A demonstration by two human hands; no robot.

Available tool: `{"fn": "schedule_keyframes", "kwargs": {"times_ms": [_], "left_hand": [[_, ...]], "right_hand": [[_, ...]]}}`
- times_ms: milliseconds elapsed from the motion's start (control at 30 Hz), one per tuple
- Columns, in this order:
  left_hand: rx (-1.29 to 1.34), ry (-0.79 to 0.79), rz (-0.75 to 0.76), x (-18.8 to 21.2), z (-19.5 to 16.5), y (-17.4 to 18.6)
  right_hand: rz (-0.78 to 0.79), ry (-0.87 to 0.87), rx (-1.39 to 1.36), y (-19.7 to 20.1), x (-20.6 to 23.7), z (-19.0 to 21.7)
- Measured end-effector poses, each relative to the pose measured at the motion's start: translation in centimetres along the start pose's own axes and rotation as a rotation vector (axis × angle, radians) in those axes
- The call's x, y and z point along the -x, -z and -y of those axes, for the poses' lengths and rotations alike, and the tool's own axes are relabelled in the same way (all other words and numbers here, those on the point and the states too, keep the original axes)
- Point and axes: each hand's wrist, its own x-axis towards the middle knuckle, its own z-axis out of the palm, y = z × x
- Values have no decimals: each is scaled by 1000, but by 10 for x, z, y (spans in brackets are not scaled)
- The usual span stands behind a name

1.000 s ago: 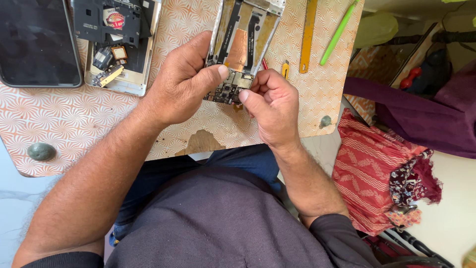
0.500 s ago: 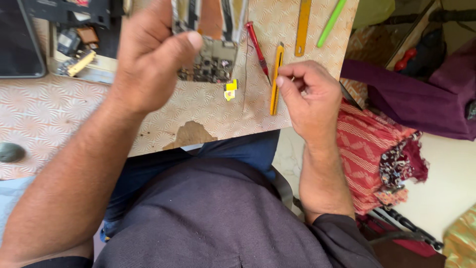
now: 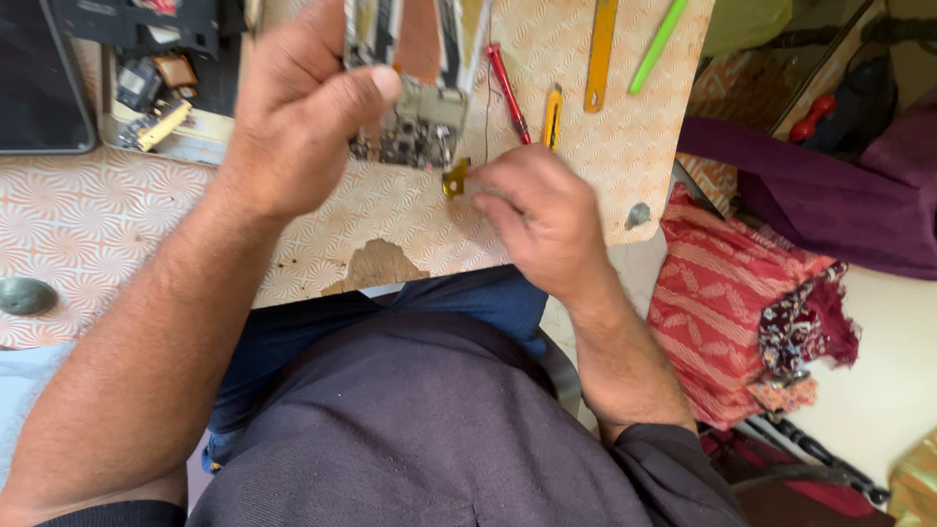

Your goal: The person uses a yellow plastic pry tool to carefully separate and lift internal components and adhesive layers inside a disassembled white smartphone chassis. The person repeatedly rotates the device and works along the edges and center to loosen parts without visible removal of the main board.

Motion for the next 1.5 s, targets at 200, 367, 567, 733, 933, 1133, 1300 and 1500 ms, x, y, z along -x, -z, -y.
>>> {"fn": "schedule_keyframes", "kwargs": {"times_ms": [200, 367, 567, 733, 933, 1133, 1300, 1500], "left_hand": [[-89, 39, 198, -2, -9, -5], [-184, 145, 288, -1, -14, -7], [299, 268, 217, -5, -8, -7], [392, 219, 145, -7, -11, 0], [335, 209, 161, -8, -13, -5], [295, 188, 187, -9, -12, -7], [237, 151, 218, -9, -11, -8], [125, 195, 195, -9, -13, -10]], "right_hand": [[-166, -250, -1147, 3, -22, -16], [-184, -355, -1443, 2, -34, -22], [-299, -387, -1324, 3, -32, -19], [-400, -405, -1303, 12, -26, -14], [-405, -356, -1282, 14, -13, -7], [-404, -276, -1174, 15, -3, -5], [-404, -181, -1063, 12, 4, -1], [-411, -171, -1041, 10, 7, -2]]}}
